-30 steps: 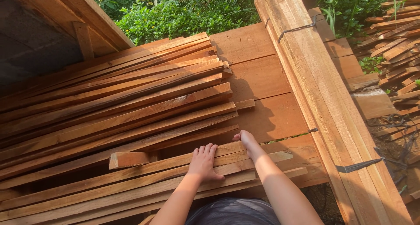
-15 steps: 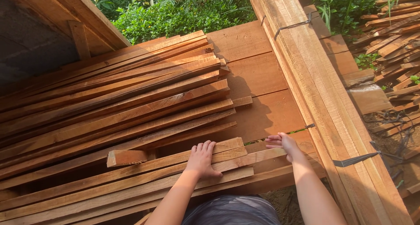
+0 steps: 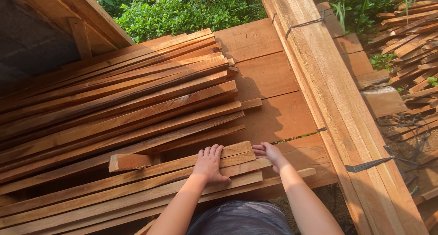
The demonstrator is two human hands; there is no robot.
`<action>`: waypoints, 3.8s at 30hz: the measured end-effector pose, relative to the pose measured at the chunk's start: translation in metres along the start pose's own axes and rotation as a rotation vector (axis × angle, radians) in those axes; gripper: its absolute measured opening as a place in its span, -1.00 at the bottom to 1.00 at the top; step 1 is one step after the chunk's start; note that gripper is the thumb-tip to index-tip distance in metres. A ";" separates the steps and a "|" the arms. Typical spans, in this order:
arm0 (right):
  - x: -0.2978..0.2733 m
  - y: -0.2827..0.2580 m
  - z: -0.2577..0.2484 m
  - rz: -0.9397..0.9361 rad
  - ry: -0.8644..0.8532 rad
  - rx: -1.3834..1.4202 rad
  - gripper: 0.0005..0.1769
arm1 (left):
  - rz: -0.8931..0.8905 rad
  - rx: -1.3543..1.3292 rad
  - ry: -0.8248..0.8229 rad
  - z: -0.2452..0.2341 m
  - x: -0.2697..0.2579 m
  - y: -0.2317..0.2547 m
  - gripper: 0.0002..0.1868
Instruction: Organizing thin wooden planks into small stacks and securing them with plastic ties.
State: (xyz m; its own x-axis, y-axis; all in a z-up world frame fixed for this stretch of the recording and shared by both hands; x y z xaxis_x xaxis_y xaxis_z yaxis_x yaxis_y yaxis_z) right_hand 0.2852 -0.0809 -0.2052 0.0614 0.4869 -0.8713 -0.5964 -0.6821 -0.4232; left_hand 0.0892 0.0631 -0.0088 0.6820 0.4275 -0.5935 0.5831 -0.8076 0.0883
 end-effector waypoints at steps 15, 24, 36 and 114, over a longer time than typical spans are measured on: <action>-0.009 0.012 0.032 -0.060 0.214 -0.002 -0.29 | 0.005 -0.009 0.014 0.007 0.003 -0.002 0.40; -0.055 -0.042 0.065 -0.157 0.169 -0.091 -0.11 | 0.009 -0.021 0.017 0.008 0.000 -0.003 0.39; 0.026 -0.015 0.056 -0.134 -0.055 0.148 -0.14 | 0.023 -0.023 0.056 0.004 -0.001 -0.005 0.38; 0.024 -0.014 0.057 -0.312 -0.093 0.226 0.00 | -0.159 -0.077 0.160 0.049 -0.022 0.008 0.32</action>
State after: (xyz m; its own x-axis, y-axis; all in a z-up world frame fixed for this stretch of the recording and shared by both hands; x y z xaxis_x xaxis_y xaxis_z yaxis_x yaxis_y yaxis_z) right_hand 0.2495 -0.0286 -0.2063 0.2012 0.7063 -0.6787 -0.7221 -0.3613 -0.5900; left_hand 0.0574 0.0279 -0.0345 0.6367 0.6103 -0.4713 0.7164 -0.6943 0.0686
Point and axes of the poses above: each hand's wrist, its own x-axis towards the middle knuckle, its own z-axis out of the palm, y = z × x, the point moved 8 cm from there along x, towards the middle knuckle
